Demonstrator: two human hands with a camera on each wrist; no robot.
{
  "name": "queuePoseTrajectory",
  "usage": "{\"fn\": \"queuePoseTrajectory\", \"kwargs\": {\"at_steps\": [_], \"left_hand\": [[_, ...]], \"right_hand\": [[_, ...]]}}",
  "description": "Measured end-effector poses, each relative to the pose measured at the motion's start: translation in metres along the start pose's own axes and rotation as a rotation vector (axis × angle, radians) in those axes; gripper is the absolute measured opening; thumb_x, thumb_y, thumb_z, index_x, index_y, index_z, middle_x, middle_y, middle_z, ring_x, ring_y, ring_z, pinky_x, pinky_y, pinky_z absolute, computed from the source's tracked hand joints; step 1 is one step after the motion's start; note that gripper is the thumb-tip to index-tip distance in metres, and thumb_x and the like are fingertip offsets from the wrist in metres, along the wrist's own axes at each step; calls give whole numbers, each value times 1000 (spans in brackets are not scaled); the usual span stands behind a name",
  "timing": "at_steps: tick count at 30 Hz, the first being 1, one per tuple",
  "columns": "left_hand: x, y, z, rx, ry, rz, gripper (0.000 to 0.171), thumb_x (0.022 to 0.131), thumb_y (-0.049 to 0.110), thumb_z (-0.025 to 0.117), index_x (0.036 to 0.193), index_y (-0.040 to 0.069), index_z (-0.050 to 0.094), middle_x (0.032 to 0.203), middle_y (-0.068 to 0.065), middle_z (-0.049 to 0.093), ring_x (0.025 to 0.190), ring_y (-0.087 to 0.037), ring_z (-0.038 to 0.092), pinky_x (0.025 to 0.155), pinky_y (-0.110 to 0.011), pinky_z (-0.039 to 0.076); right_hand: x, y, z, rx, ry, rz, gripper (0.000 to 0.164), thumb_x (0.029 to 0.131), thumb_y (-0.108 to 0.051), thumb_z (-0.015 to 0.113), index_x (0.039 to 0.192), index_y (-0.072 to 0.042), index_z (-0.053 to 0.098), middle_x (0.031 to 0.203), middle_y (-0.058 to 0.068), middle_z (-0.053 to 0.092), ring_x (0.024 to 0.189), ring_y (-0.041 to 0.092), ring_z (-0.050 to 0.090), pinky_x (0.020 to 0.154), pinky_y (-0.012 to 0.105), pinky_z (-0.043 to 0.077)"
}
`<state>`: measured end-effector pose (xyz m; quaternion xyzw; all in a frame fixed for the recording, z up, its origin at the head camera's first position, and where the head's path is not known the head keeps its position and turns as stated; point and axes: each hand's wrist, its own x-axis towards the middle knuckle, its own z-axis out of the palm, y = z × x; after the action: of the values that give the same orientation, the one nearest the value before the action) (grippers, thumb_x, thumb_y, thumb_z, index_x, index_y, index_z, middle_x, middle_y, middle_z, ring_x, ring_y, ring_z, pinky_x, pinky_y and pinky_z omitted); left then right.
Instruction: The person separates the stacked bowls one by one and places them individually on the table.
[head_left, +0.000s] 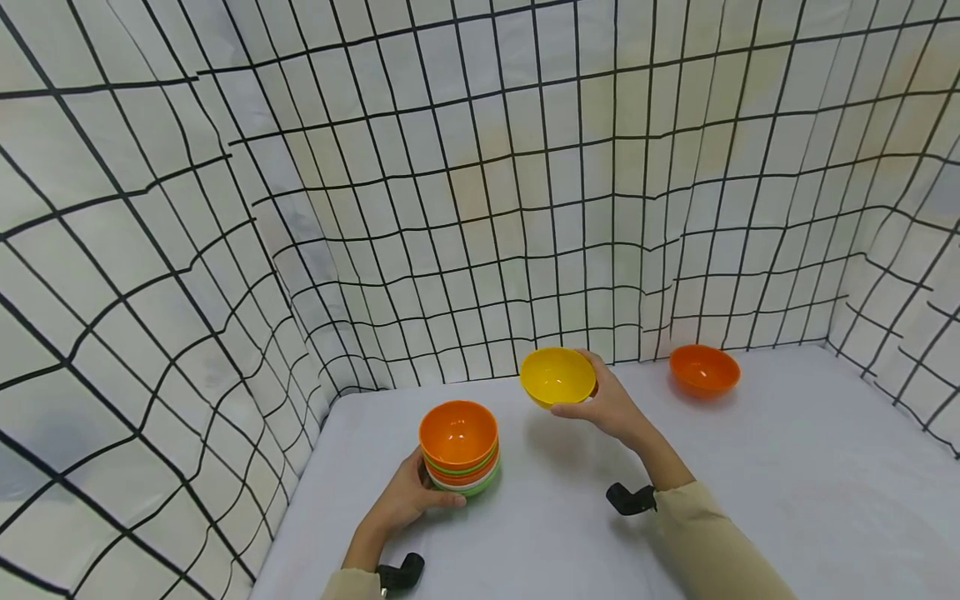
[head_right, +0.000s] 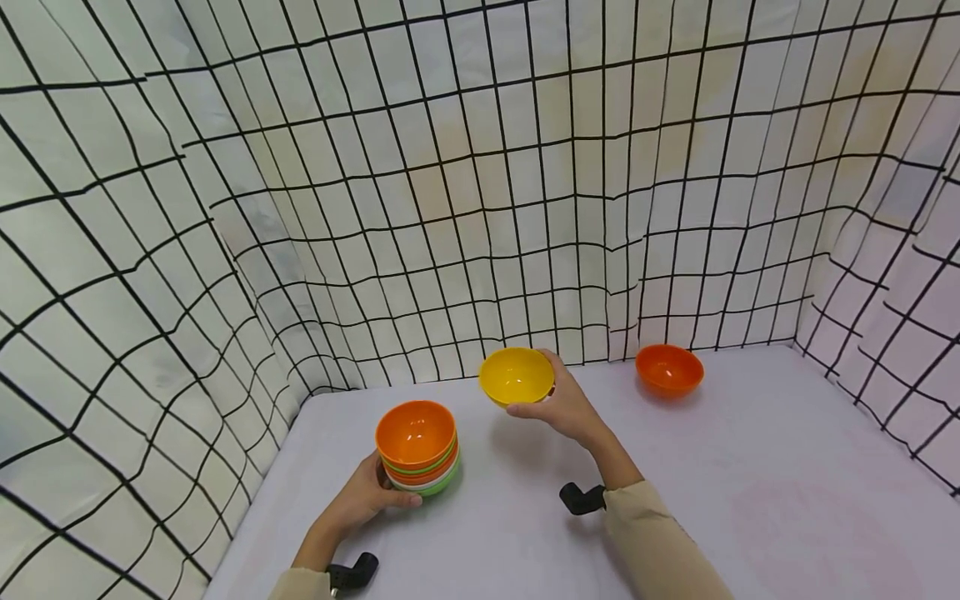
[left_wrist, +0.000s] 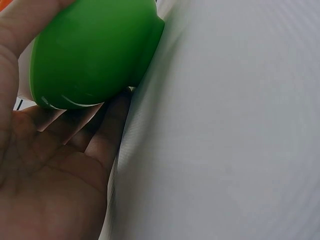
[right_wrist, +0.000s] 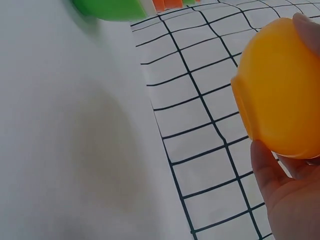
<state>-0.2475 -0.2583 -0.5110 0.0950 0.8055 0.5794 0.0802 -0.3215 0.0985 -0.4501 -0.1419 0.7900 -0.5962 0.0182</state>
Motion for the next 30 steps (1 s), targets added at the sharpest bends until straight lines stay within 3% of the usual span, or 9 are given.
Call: {"fn": "queuePoseTrajectory", "kwargs": {"at_steps": [18, 30], "left_hand": [[0, 0, 0, -26, -9, 6, 96, 69, 9, 95, 149, 22, 44, 150, 1, 56, 151, -23, 40, 132, -51, 18], [0, -2, -1, -17, -16, 15, 94, 70, 13, 95, 149, 22, 45, 150, 1, 56, 150, -24, 41, 131, -52, 19]], "right_hand": [[4, 34, -35, -49, 127, 54, 114, 77, -38, 90, 162, -14, 19, 161, 14, 35, 140, 36, 40, 121, 60, 37], [6, 58, -47, -51, 175, 154, 120, 76, -35, 91, 163, -10, 12, 166, 18, 27, 147, 40, 32, 126, 64, 23]]}}
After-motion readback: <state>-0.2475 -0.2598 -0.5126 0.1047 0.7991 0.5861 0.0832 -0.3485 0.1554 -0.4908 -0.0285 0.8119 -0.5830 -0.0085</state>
